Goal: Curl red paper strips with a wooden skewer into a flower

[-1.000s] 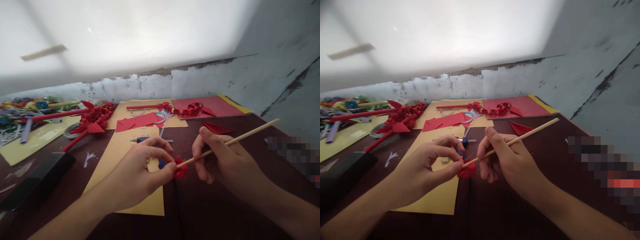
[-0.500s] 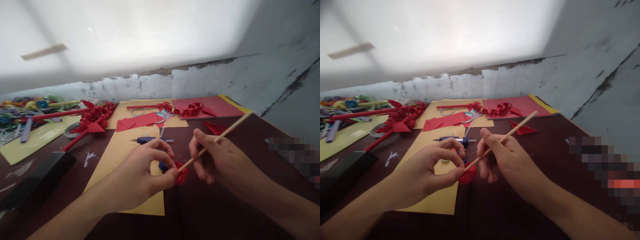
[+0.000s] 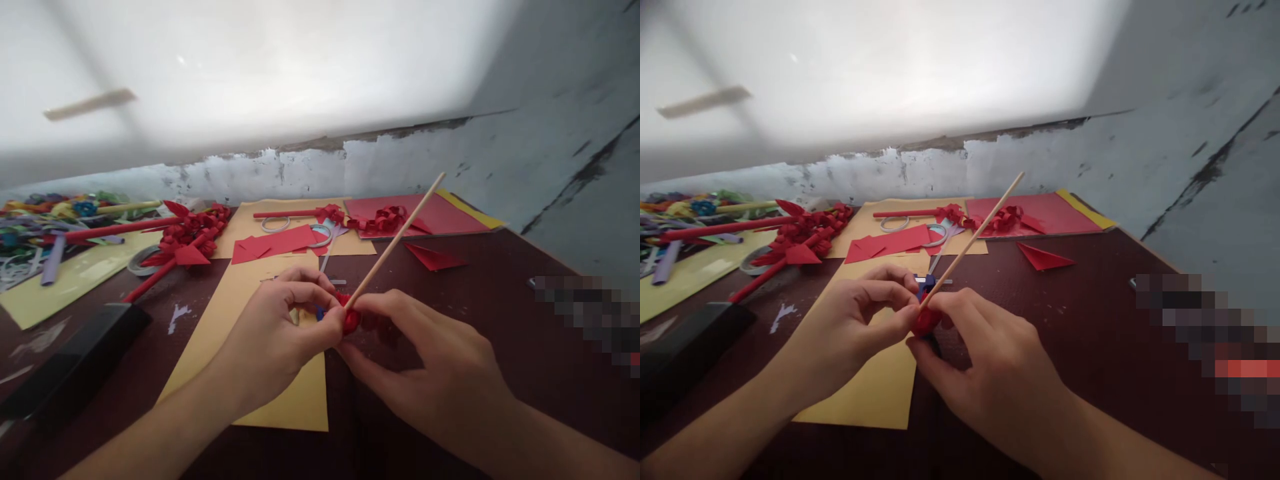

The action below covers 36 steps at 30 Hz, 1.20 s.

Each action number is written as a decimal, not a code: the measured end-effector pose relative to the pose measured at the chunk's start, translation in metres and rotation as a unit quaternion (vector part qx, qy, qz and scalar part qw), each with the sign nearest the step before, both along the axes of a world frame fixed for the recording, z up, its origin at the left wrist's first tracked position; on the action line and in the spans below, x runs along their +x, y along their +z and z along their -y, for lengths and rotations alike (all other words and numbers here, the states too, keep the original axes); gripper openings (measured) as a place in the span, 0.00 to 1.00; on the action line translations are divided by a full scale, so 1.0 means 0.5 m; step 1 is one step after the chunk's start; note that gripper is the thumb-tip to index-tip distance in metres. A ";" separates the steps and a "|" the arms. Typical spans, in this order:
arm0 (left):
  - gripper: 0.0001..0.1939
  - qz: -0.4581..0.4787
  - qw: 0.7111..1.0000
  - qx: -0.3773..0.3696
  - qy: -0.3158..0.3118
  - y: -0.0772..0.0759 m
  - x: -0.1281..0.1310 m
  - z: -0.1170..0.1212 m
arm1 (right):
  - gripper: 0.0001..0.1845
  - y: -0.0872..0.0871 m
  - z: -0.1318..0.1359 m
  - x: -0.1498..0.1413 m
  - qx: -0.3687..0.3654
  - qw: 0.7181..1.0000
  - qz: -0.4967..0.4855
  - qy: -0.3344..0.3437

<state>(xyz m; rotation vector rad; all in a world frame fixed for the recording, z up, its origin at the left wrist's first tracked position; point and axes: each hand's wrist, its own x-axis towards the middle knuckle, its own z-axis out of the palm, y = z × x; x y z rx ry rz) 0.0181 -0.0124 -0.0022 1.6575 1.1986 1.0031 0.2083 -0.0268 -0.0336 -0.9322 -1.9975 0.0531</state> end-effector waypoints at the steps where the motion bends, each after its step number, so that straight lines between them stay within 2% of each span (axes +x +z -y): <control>1: 0.08 -0.001 1.000 0.000 0.003 0.000 0.003 0.003 | 0.08 -0.002 -0.001 0.000 0.010 1.000 0.002 -0.004; 8: 0.08 -0.012 0.998 0.042 0.035 -0.005 0.015 0.014 | 0.09 -0.003 0.002 -0.001 0.045 0.998 0.008 -0.033; 20: 0.06 -0.059 0.985 0.145 0.078 -0.007 0.021 0.022 | 0.08 0.003 0.011 -0.001 0.034 0.998 0.002 -0.045; 22: 0.06 -0.075 0.979 0.170 0.083 -0.009 0.019 0.022 | 0.10 0.007 0.011 0.002 0.001 1.000 -0.016 -0.018; 24: 0.06 -0.094 0.971 0.202 0.088 -0.010 0.017 0.019 | 0.10 0.015 0.006 0.008 -0.071 0.996 -0.055 0.015; 27: 0.06 -0.129 0.954 0.253 0.099 -0.012 0.013 0.015 | 0.02 0.026 -0.010 0.018 -0.192 0.971 -0.142 0.032; 29: 0.05 -0.151 0.939 0.292 0.104 -0.015 0.011 0.014 | 0.08 0.031 -0.023 0.024 -0.249 0.948 -0.196 0.037; 32: 0.05 -0.172 0.915 0.352 0.100 -0.023 0.011 0.014 | 0.14 0.033 -0.037 0.028 -0.301 0.919 -0.246 0.060; 36: 0.05 -0.178 0.896 0.397 0.091 -0.034 0.008 0.013 | 0.15 0.031 -0.042 0.028 -0.321 0.909 -0.258 0.069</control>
